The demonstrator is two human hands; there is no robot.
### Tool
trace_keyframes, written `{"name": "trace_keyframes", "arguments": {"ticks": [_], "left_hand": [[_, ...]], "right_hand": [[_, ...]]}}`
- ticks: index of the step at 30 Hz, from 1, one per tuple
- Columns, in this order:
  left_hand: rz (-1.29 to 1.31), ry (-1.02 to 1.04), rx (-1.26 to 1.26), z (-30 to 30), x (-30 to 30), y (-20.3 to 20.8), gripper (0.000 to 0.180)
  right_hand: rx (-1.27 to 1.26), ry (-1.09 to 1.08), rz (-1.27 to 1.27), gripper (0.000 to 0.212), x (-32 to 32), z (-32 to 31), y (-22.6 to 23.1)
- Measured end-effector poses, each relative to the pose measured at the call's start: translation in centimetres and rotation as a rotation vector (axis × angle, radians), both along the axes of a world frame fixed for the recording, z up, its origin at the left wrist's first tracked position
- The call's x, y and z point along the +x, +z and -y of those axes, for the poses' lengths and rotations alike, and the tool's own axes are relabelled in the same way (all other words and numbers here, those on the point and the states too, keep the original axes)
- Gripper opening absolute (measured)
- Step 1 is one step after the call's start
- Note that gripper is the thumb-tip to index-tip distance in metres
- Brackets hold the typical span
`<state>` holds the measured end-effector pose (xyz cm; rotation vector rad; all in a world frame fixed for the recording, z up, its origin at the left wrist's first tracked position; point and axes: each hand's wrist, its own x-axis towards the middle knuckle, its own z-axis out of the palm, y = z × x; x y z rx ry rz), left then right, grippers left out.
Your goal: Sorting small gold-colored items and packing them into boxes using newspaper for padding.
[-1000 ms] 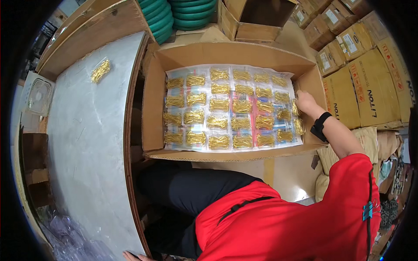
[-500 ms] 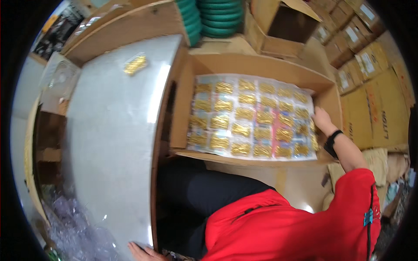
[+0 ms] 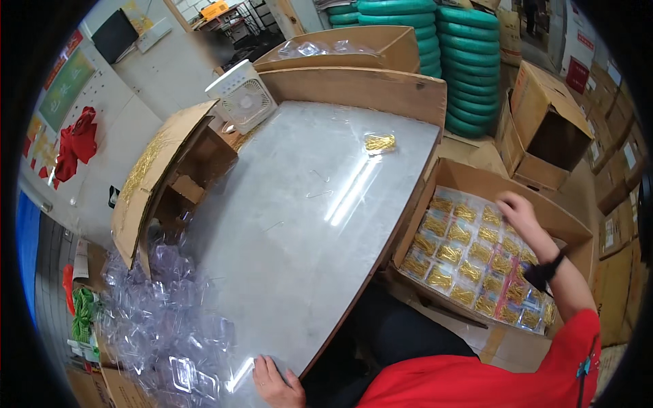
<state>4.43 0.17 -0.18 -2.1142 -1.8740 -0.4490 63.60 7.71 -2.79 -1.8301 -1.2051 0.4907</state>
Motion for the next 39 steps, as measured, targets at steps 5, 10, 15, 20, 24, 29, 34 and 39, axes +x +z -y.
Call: {"name": "trace_keyframes", "arguments": {"ticks": [5,10,15,20,24,29,34,39], "left_hand": [[0.075,-0.001,0.045,-0.3,0.1,1.1,0.042],[-0.018,-0.065,0.033,0.3,-1.7,-0.2,0.036],[0.018,-0.039,0.029,-0.5,-0.6,1.1,0.044],[0.11,-0.089,0.053,-0.3,0.0,3.2,0.045],[0.023,-0.07,-0.043,-0.4,-1.6,0.7,0.054],[-0.029,-0.119,0.112,0.1,-1.5,0.5,0.056],[0.039,-0.074,0.0,0.3,-0.8,0.0,0.045],[0.054,-0.108,-0.023,0.2,0.8,1.5,0.044]], "right_hand": [[-0.037,0.162,-0.03,0.025,-5.9,-21.3,4.1],[-0.322,-0.041,-0.044,0.023,-10.7,-29.8,6.0],[-0.278,0.025,0.005,0.025,-8.2,-31.7,3.5],[-0.23,0.067,-0.448,0.016,-10.1,-25.6,5.2],[-0.119,0.09,-0.619,0.017,-5.4,-16.7,3.9],[-0.072,-0.171,-0.727,0.023,-1.6,0.4,4.6],[0.061,-0.692,-0.619,0.014,8.3,18.7,0.3],[0.081,-1.082,-0.442,0.013,13.7,27.0,-4.0]]}}
